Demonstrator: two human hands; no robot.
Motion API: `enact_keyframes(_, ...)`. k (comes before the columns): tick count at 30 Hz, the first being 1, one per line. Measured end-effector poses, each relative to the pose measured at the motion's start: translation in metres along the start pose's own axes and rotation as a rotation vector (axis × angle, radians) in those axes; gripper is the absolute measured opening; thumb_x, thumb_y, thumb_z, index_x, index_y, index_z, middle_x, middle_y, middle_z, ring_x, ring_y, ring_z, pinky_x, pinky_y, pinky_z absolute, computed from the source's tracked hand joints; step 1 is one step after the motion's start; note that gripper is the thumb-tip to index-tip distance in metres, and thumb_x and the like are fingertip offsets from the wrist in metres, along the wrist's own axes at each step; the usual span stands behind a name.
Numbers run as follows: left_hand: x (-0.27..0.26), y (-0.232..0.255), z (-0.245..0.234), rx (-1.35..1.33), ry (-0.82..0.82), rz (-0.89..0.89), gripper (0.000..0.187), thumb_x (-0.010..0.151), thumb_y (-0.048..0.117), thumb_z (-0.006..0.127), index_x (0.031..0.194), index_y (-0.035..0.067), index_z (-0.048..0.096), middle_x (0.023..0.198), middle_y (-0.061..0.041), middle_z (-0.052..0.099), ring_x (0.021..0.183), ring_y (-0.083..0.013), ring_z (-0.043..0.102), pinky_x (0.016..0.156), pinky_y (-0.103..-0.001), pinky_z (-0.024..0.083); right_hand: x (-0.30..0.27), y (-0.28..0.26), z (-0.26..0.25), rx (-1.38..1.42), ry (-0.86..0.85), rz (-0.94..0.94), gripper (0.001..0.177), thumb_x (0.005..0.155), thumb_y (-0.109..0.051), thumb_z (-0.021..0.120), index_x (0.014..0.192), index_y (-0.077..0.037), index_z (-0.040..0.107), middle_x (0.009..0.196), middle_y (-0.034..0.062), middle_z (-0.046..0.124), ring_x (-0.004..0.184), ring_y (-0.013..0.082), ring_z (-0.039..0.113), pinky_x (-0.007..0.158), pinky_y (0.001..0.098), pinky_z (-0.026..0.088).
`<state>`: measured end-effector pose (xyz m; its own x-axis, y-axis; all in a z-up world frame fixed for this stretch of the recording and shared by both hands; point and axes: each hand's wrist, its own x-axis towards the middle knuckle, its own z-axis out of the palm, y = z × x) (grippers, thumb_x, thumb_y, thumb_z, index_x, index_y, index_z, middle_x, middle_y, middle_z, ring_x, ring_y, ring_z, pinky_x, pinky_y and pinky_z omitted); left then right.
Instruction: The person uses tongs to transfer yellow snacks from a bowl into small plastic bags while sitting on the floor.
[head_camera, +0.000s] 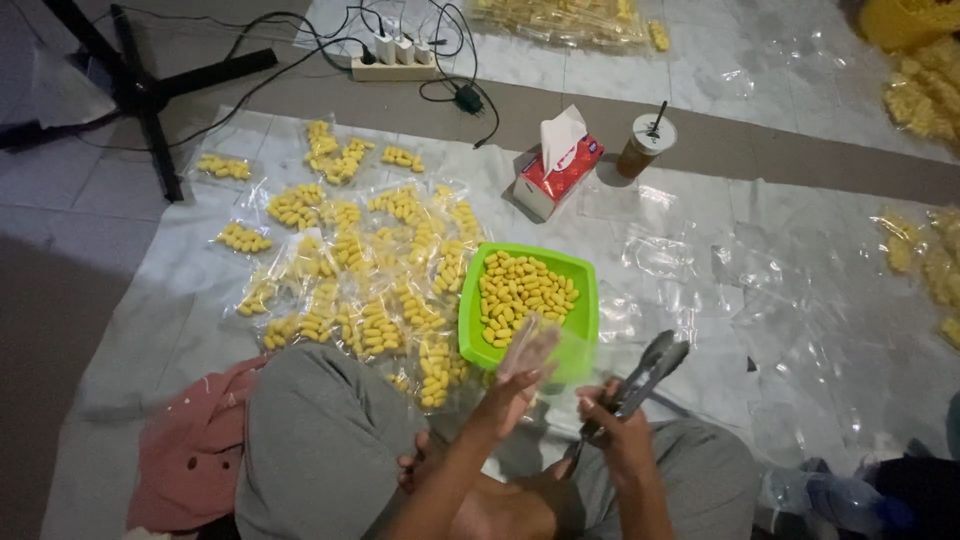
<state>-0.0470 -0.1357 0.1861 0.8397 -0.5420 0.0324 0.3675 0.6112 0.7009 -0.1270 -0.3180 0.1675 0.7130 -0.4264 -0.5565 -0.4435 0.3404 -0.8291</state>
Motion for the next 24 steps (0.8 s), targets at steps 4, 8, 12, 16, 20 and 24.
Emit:
enact_keyframes(4, 0.002, 0.009, -0.002, -0.08, -0.072, 0.148, 0.095, 0.087, 0.035, 0.077, 0.162, 0.018, 0.021, 0.166, -0.022, 0.026, 0.155, -0.0354, 0.025, 0.124, -0.055, 0.021, 0.0, 0.036, 0.007, 0.191, -0.132, -0.075, 0.031, 0.08, 0.002, 0.076, 0.096, -0.009, 0.052, 0.099, 0.022, 0.076, 0.072, 0.0256, 0.065, 0.067, 0.0357, 0.05)
enact_keyframes(8, 0.002, 0.012, 0.001, -0.164, -0.129, 0.212, 0.1, 0.084, 0.033, 0.08, 0.162, 0.01, 0.022, 0.152, -0.019, 0.043, 0.147, -0.0345, 0.04, 0.126, -0.051, 0.027, -0.019, 0.041, 0.022, 0.162, -0.116, 0.134, 0.032, 0.081, -0.004, 0.079, 0.107, -0.007, 0.06, 0.101, 0.0177, 0.077, 0.08, 0.0271, 0.067, 0.067, 0.0379, 0.049)
enact_keyframes(12, 0.003, 0.014, 0.003, -0.111, -0.067, 0.221, 0.097, 0.076, 0.023, 0.072, 0.159, 0.003, 0.027, 0.132, -0.007, 0.055, 0.126, -0.0238, 0.054, 0.121, -0.045, 0.033, -0.028, 0.034, 0.025, 0.186, -0.222, 0.151, 0.018, 0.087, -0.008, 0.077, 0.1, 0.001, 0.068, 0.077, 0.0181, 0.067, 0.069, 0.0261, 0.065, 0.062, 0.0346, 0.047)
enact_keyframes(16, -0.004, 0.037, 0.007, 0.495, 0.075, 0.258, 0.075, 0.082, 0.039, 0.067, 0.147, 0.012, 0.042, 0.128, -0.007, 0.051, 0.13, -0.0256, 0.048, 0.118, -0.049, 0.03, -0.001, 0.045, -0.005, -0.216, -0.045, -0.088, 0.032, 0.084, -0.022, 0.077, 0.104, -0.009, 0.056, 0.099, 0.0175, 0.074, 0.083, 0.028, 0.071, 0.065, 0.0373, 0.053)
enact_keyframes(20, -0.002, 0.039, -0.005, 1.073, 0.172, 0.514, 0.048, 0.087, 0.027, 0.076, 0.128, 0.012, 0.057, 0.121, -0.008, 0.061, 0.113, -0.0261, 0.061, 0.098, -0.044, 0.05, -0.016, -0.001, -0.025, -0.592, -0.031, -0.218, 0.054, 0.09, -0.028, 0.067, 0.134, -0.012, 0.041, 0.112, 0.0104, 0.061, 0.062, 0.0207, 0.061, 0.044, 0.0357, 0.05)
enact_keyframes(24, -0.005, 0.045, -0.004, 1.193, 0.14, 0.506, 0.046, 0.085, 0.023, 0.078, 0.126, 0.009, 0.061, 0.121, -0.009, 0.062, 0.115, -0.027, 0.062, 0.098, -0.041, 0.052, -0.065, -0.074, -0.022, -0.684, -0.189, -0.277, 0.043, 0.093, -0.02, 0.064, 0.134, -0.017, 0.052, 0.108, 0.0057, 0.069, 0.06, 0.0155, 0.062, 0.048, 0.0306, 0.051)
